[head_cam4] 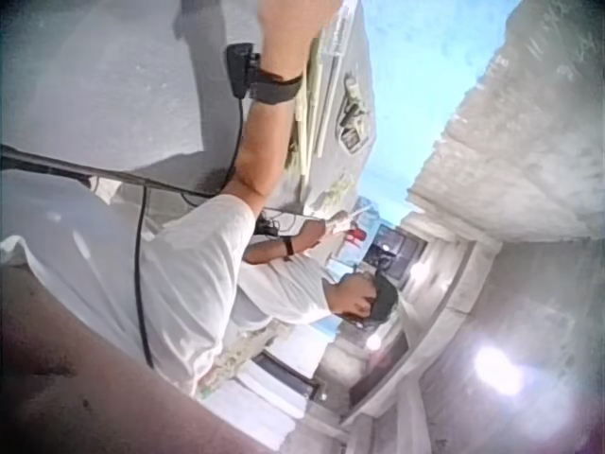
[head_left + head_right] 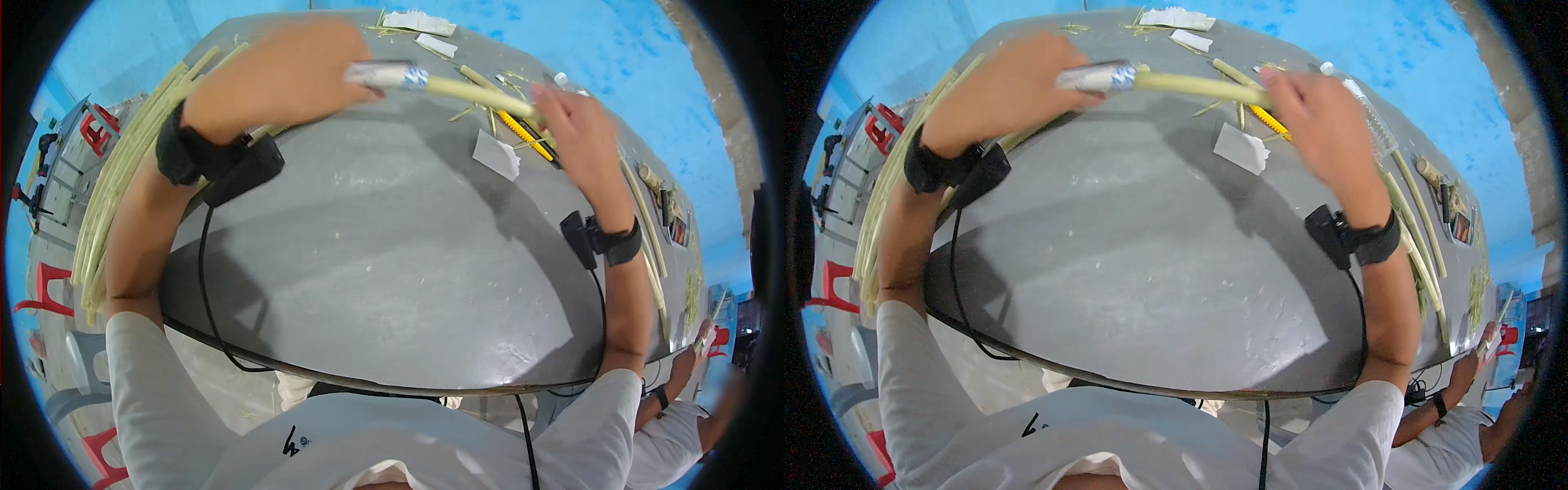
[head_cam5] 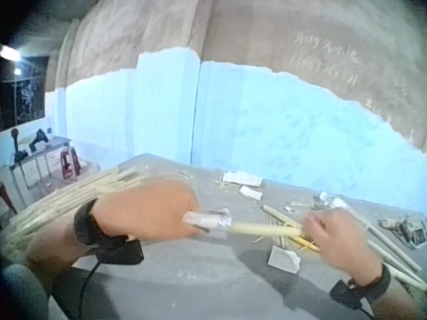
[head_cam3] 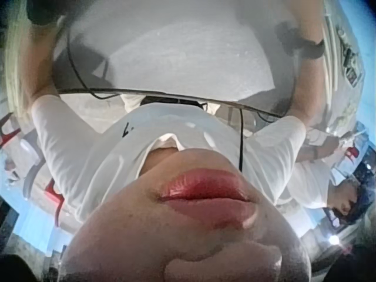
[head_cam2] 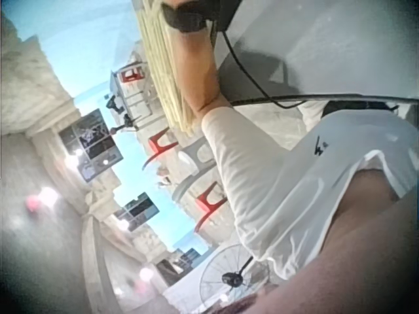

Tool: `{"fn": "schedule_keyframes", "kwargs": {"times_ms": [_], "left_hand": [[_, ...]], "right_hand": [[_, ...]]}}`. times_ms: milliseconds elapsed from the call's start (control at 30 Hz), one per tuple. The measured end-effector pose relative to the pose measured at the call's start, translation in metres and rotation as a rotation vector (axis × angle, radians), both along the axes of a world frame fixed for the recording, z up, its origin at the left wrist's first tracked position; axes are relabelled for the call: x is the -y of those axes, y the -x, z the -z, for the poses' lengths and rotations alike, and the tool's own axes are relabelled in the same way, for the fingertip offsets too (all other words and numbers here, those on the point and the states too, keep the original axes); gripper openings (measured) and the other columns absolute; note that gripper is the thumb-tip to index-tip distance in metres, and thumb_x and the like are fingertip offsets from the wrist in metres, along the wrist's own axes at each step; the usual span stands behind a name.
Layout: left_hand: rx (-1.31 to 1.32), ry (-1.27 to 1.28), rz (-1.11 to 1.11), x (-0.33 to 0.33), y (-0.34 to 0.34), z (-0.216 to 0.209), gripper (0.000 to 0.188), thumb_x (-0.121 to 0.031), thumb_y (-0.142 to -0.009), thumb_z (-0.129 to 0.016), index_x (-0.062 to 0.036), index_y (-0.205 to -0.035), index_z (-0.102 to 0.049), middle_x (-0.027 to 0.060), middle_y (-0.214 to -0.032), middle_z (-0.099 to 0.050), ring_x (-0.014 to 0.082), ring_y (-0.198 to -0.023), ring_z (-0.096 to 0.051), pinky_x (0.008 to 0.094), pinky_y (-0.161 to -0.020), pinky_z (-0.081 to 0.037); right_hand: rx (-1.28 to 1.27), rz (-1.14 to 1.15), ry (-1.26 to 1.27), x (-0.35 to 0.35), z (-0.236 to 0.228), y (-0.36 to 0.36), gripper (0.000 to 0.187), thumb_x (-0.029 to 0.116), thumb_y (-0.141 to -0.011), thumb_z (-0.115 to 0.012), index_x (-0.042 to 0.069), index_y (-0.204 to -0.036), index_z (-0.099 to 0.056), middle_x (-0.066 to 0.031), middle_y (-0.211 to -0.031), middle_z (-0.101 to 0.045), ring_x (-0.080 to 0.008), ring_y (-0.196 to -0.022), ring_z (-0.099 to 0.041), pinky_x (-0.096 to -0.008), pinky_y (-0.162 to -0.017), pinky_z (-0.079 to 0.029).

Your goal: Processing bamboo tubes by cleaning, marking, and checking dimensions at a workstation.

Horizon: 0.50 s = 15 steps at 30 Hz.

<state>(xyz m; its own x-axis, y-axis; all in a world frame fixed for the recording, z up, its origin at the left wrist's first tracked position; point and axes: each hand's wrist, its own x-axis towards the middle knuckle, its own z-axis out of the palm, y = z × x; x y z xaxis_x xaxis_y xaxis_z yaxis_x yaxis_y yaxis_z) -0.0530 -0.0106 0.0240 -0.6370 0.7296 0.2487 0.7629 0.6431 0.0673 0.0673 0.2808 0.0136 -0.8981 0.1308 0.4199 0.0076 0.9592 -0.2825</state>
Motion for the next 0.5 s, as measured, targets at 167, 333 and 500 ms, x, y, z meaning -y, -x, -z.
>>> {"fn": "schedule_keyframes", "kwargs": {"times_ms": [167,333,500], "left_hand": [[0.127,0.074,0.093,-0.009,-0.022,0.008,0.040,-0.038,-0.089,-0.071,-0.0053,-0.112,-0.070,0.0169,-0.105,-0.067,0.0357,-0.101,-0.061,0.0412,-0.089,-0.047],[0.005,-0.152,0.106,-0.001,-0.005,0.008,0.041,-0.040,-0.089,-0.071,-0.0072,-0.113,-0.071,0.0163,-0.108,-0.067,0.0371,-0.101,-0.061,0.0428,-0.091,-0.047],[-0.022,-0.085,0.126,-0.004,-0.010,0.016,0.039,-0.041,-0.089,-0.072,-0.0085,-0.112,-0.072,0.0167,-0.105,-0.068,0.0378,-0.101,-0.061,0.0428,-0.090,-0.048]], "right_hand": [[0.042,-0.205,-0.036,0.023,0.003,-0.012,0.052,0.044,-0.102,-0.048,-0.001,-0.083,-0.067,-0.0171,-0.064,-0.057,-0.0354,-0.062,-0.055,-0.0442,-0.061,-0.043],[-0.026,0.018,0.001,-0.033,0.000,0.010,0.049,0.041,-0.102,-0.050,-0.001,-0.083,-0.067,-0.0200,-0.067,-0.058,-0.0395,-0.064,-0.054,-0.0471,-0.062,-0.042],[-0.096,-0.131,-0.059,0.019,0.009,-0.006,0.049,0.040,-0.102,-0.049,-0.001,-0.083,-0.067,-0.0212,-0.067,-0.057,-0.0409,-0.063,-0.052,-0.0471,-0.062,-0.041]]}}
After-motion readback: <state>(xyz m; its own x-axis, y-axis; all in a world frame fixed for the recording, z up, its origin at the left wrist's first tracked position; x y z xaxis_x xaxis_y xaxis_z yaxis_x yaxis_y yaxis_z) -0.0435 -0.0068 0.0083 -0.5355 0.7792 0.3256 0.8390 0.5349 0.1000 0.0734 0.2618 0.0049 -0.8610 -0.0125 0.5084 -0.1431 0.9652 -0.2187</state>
